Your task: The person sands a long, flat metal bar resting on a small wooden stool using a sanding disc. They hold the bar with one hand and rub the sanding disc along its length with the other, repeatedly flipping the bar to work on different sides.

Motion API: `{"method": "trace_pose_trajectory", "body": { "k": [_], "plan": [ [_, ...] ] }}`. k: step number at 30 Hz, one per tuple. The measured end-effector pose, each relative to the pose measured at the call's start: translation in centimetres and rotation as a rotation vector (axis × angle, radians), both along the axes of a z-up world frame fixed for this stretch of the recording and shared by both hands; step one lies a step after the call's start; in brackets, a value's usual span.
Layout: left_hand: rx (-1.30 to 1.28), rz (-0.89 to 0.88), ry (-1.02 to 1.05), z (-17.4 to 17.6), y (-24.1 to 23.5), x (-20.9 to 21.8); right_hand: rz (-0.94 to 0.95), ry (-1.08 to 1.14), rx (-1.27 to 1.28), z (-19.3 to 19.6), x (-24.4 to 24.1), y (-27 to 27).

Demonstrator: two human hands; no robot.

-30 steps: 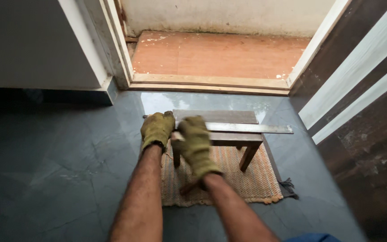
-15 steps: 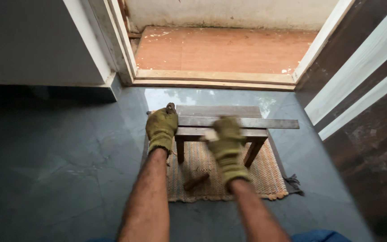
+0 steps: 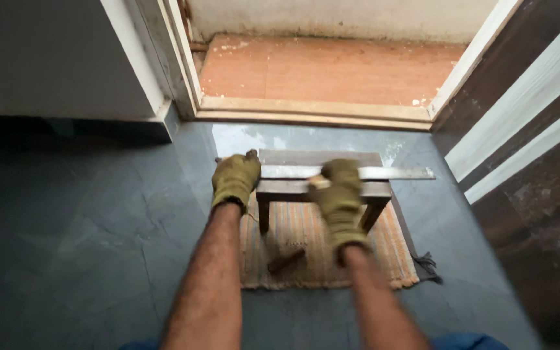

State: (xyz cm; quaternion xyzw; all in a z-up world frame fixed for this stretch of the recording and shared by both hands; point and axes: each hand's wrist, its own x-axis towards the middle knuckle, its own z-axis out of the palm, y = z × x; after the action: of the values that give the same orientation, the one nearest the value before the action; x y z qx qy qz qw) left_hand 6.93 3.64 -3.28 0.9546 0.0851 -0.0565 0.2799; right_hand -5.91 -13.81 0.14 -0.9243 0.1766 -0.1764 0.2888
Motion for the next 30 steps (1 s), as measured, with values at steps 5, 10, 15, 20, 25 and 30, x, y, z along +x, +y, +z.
{"method": "trace_pose_trajectory", "body": {
  "k": [5, 10, 15, 20, 25, 30],
  "plan": [
    [-0.078, 0.018, 0.180, 1.8, 0.2, -0.5, 0.322, -0.138, -0.214, 0.4, 2.2, 7.9],
    [-0.014, 0.017, 0.054, 1.5, -0.3, -0.7, 0.212, 0.180, -0.073, -1.1, 2.0, -2.3],
    [-0.029, 0.032, 0.043, 1.5, -0.4, -1.1, -0.064, -0.251, -0.145, -2.4, -1.5, -14.8],
    [0.018, 0.028, 0.108, 1.4, -0.8, -1.4, -0.177, -0.276, -0.241, -3.9, -1.7, -13.5],
    [-0.008, 0.026, 0.083, 1.7, -0.7, -1.3, 0.134, -0.203, -0.248, -4.4, 2.1, 0.6],
    [0.030, 0.010, 0.075, 1.4, -0.5, -0.8, 0.333, 0.003, -0.166, -3.2, 2.4, 2.4]
  ]
}}
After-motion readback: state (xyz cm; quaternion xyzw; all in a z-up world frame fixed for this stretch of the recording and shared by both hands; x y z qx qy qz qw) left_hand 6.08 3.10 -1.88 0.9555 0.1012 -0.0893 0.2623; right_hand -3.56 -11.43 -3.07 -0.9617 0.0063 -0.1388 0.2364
